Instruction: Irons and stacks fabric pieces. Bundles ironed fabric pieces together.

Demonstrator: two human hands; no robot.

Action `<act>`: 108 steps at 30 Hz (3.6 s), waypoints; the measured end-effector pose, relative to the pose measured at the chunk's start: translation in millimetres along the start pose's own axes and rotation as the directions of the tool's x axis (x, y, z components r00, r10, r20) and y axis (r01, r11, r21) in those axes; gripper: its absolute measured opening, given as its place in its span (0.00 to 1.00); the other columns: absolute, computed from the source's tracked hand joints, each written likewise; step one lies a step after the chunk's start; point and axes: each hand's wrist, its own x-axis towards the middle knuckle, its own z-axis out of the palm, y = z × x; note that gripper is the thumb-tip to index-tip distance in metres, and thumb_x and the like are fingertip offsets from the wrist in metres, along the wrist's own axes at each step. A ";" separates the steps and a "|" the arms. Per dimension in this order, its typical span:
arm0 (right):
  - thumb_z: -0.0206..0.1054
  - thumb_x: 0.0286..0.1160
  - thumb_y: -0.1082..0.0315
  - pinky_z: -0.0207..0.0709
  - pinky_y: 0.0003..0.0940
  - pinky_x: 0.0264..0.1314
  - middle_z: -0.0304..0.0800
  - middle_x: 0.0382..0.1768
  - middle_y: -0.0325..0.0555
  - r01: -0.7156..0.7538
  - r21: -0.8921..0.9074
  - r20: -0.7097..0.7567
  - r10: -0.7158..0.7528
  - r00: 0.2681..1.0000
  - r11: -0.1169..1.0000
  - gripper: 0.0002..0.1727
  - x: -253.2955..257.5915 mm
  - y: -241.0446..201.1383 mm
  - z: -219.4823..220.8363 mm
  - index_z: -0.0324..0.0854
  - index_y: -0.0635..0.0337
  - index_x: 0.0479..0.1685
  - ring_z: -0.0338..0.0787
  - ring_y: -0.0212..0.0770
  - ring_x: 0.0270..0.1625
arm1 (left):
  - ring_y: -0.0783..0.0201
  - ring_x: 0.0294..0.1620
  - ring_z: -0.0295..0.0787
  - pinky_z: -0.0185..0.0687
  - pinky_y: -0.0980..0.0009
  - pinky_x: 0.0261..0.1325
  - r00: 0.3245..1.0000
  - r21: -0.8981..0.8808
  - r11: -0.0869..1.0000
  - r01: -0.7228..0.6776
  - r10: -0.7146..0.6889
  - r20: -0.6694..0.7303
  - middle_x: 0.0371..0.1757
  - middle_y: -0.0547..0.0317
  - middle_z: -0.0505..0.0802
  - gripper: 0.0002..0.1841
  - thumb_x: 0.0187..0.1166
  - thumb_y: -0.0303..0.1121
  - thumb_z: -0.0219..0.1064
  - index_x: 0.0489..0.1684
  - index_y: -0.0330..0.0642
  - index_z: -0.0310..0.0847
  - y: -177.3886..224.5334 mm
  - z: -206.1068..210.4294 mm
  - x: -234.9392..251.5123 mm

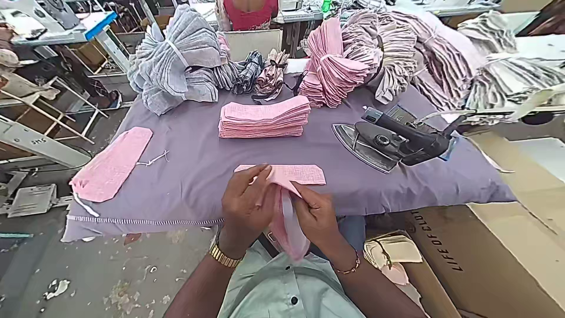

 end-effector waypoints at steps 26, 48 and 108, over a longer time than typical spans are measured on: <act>0.63 0.72 0.65 0.83 0.50 0.65 0.96 0.59 0.40 0.095 -0.568 -0.018 -0.128 0.992 0.817 0.16 36.4 87.2 -54.1 0.95 0.54 0.52 0.93 0.42 0.61 | 0.48 0.64 0.85 0.82 0.47 0.63 0.945 0.440 0.898 0.004 -0.147 0.291 0.67 0.53 0.90 0.20 0.72 0.40 0.69 0.63 0.53 0.91 -90.3 -4.0 12.0; 0.58 0.84 0.65 0.61 0.56 0.84 0.95 0.62 0.27 0.015 -0.266 0.363 0.086 0.928 0.964 0.18 36.0 79.1 -99.8 0.95 0.44 0.58 0.87 0.24 0.71 | 0.67 0.83 0.77 0.54 0.42 0.95 0.743 -0.186 0.973 0.135 0.025 0.669 0.72 0.68 0.91 0.21 0.83 0.29 0.56 0.69 0.51 0.89 -115.5 -32.5 22.5; 0.54 0.80 0.68 0.40 0.80 0.86 0.98 0.56 0.32 0.145 -0.660 0.092 -0.113 0.989 0.737 0.20 13.1 82.0 -73.5 0.96 0.47 0.36 0.81 0.47 0.81 | 0.60 0.78 0.78 0.69 0.48 0.77 0.762 0.025 0.994 -0.110 0.068 0.644 0.73 0.71 0.89 0.21 0.85 0.35 0.54 0.62 0.71 0.92 -111.4 -30.5 8.9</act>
